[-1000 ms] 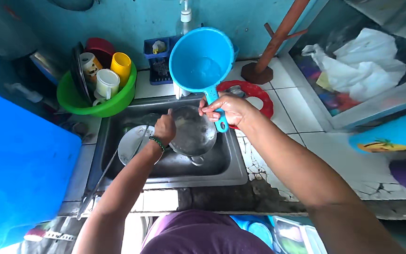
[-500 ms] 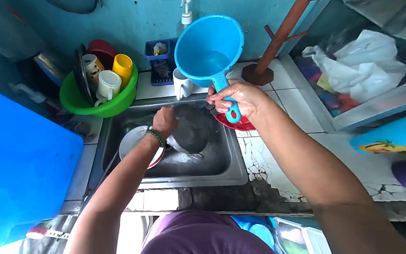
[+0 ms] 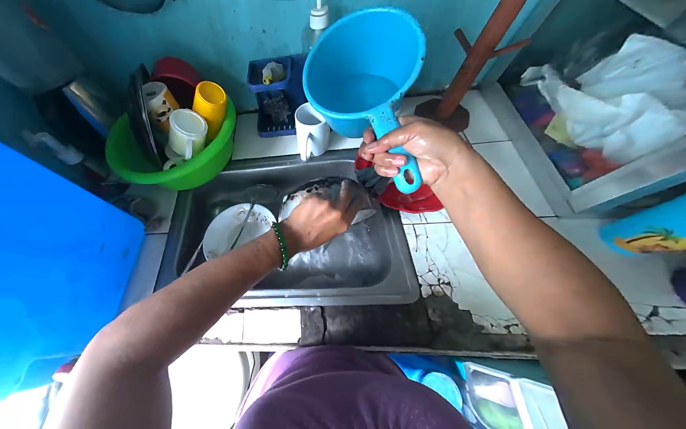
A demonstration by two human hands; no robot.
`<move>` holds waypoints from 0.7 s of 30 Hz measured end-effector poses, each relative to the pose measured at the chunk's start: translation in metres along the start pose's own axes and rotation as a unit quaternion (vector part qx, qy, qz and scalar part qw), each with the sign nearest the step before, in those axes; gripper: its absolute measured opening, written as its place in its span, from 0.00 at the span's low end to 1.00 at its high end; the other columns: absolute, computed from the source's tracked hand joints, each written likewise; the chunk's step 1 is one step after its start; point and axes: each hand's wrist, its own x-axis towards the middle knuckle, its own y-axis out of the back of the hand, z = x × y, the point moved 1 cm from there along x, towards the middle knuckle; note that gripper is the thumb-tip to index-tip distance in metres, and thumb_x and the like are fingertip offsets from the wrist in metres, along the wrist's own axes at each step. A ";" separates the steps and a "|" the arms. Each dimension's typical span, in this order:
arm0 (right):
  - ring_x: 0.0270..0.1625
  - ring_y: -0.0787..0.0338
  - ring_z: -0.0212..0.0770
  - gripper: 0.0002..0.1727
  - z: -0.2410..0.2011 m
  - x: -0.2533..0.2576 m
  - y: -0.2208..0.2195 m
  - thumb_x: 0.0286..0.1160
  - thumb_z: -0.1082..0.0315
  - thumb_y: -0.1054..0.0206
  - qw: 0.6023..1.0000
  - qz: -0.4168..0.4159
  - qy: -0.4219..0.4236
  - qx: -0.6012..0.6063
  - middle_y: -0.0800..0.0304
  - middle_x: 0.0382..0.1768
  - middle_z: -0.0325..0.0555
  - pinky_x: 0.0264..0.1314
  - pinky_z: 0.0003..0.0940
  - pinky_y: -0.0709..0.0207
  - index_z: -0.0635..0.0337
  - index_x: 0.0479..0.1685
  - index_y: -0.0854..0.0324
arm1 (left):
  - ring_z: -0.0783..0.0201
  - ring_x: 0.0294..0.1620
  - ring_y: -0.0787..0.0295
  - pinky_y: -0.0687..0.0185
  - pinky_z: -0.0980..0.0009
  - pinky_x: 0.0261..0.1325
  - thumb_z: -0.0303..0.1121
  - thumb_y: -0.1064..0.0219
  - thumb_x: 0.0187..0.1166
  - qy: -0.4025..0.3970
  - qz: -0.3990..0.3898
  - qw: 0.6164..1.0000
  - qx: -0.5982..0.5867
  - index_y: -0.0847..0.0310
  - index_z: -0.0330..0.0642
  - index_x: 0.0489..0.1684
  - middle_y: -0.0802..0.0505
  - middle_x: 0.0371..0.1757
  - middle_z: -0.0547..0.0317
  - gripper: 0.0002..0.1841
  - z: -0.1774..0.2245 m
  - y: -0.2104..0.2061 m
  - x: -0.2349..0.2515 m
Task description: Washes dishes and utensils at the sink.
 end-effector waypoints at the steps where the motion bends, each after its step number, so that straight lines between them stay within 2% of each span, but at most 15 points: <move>1: 0.11 0.32 0.20 0.10 0.001 0.000 0.000 0.77 0.82 0.49 1.000 -0.001 0.000 -0.001 0.20 0.21 0.34 0.13 0.13 0.35 0.56 0.35 0.29 | 0.42 0.28 0.09 0.18 0.55 0.27 0.16 0.42 0.78 -0.008 0.005 1.000 0.001 0.16 0.37 0.71 0.12 0.68 0.31 0.23 -0.001 0.001 -0.001; 4: 0.11 0.32 0.20 0.10 0.000 -0.001 -0.001 0.76 0.81 0.49 1.000 -0.003 0.004 -0.005 0.21 0.21 0.34 0.13 0.13 0.35 0.56 0.36 0.29 | 0.43 0.26 0.10 0.19 0.55 0.25 0.16 0.41 0.77 -0.004 0.039 0.999 -0.020 0.13 0.38 0.68 0.11 0.66 0.31 0.22 -0.004 0.006 -0.003; 5: 0.11 0.32 0.20 0.10 0.000 -0.001 -0.001 0.77 0.82 0.49 1.000 -0.003 0.005 -0.004 0.21 0.21 0.34 0.13 0.13 0.35 0.56 0.36 0.29 | 0.42 0.25 0.11 0.18 0.54 0.25 0.16 0.40 0.76 0.016 0.038 0.999 -0.035 0.13 0.39 0.68 0.11 0.64 0.31 0.23 -0.006 0.007 -0.003; 7: 0.11 0.32 0.21 0.10 -0.001 -0.004 -0.001 0.78 0.82 0.50 1.000 -0.005 0.003 -0.002 0.21 0.22 0.35 0.13 0.13 0.35 0.56 0.38 0.29 | 0.38 0.31 0.09 0.15 0.48 0.31 0.17 0.40 0.77 0.108 -0.025 0.991 -0.074 0.16 0.42 0.73 0.12 0.62 0.30 0.25 -0.009 0.011 0.000; 9: 0.10 0.31 0.21 0.10 0.000 -0.007 -0.002 0.77 0.82 0.49 1.000 -0.009 0.003 -0.010 0.21 0.21 0.35 0.13 0.14 0.33 0.57 0.38 0.28 | 0.33 0.44 0.09 0.15 0.41 0.43 0.18 0.41 0.76 0.223 -0.108 0.963 -0.109 0.19 0.44 0.77 0.13 0.64 0.31 0.27 -0.018 0.009 0.003; 11: 0.10 0.31 0.21 0.09 0.002 -0.013 -0.002 0.76 0.81 0.48 0.999 -0.020 0.005 -0.026 0.21 0.20 0.35 0.13 0.15 0.32 0.57 0.36 0.27 | 0.31 0.55 0.11 0.18 0.35 0.54 0.19 0.40 0.76 0.324 -0.132 0.922 -0.164 0.17 0.42 0.74 0.13 0.66 0.31 0.25 -0.026 -0.004 -0.002; 12: 0.10 0.31 0.22 0.09 0.003 -0.017 -0.001 0.76 0.81 0.48 0.999 -0.028 0.004 -0.030 0.20 0.20 0.35 0.14 0.15 0.31 0.57 0.36 0.27 | 0.29 0.59 0.12 0.20 0.33 0.57 0.19 0.39 0.76 0.365 -0.127 0.900 -0.202 0.17 0.39 0.72 0.12 0.64 0.30 0.24 -0.027 -0.012 -0.008; 14: 0.10 0.30 0.22 0.08 0.008 -0.026 -0.001 0.76 0.81 0.47 0.999 -0.038 0.000 -0.031 0.20 0.21 0.36 0.14 0.16 0.30 0.57 0.37 0.27 | 0.25 0.58 0.14 0.22 0.28 0.55 0.20 0.36 0.75 0.418 -0.105 0.861 -0.270 0.19 0.32 0.70 0.11 0.56 0.24 0.22 -0.023 -0.033 -0.023; 16: 0.10 0.29 0.23 0.08 0.013 -0.035 -0.002 0.75 0.80 0.48 0.998 -0.047 -0.010 -0.031 0.21 0.20 0.36 0.14 0.16 0.29 0.58 0.36 0.26 | 0.25 0.57 0.14 0.21 0.28 0.55 0.22 0.35 0.75 0.455 -0.133 0.823 -0.313 0.25 0.31 0.74 0.12 0.56 0.23 0.25 -0.015 -0.051 -0.030; 18: 0.10 0.28 0.24 0.08 0.017 -0.045 -0.006 0.76 0.80 0.47 0.998 -0.046 -0.023 -0.037 0.22 0.17 0.36 0.13 0.17 0.29 0.59 0.36 0.26 | 0.26 0.59 0.14 0.20 0.31 0.58 0.23 0.34 0.76 0.473 -0.187 0.795 -0.329 0.31 0.28 0.77 0.13 0.58 0.23 0.27 -0.009 -0.069 -0.031; 21: 0.09 0.29 0.25 0.06 0.026 -0.058 -0.007 0.75 0.79 0.45 0.995 -0.055 -0.046 -0.067 0.24 0.16 0.37 0.13 0.18 0.30 0.60 0.39 0.25 | 0.31 0.64 0.14 0.21 0.37 0.65 0.27 0.34 0.80 0.462 -0.269 0.781 -0.323 0.33 0.24 0.76 0.14 0.62 0.25 0.26 -0.008 -0.081 -0.033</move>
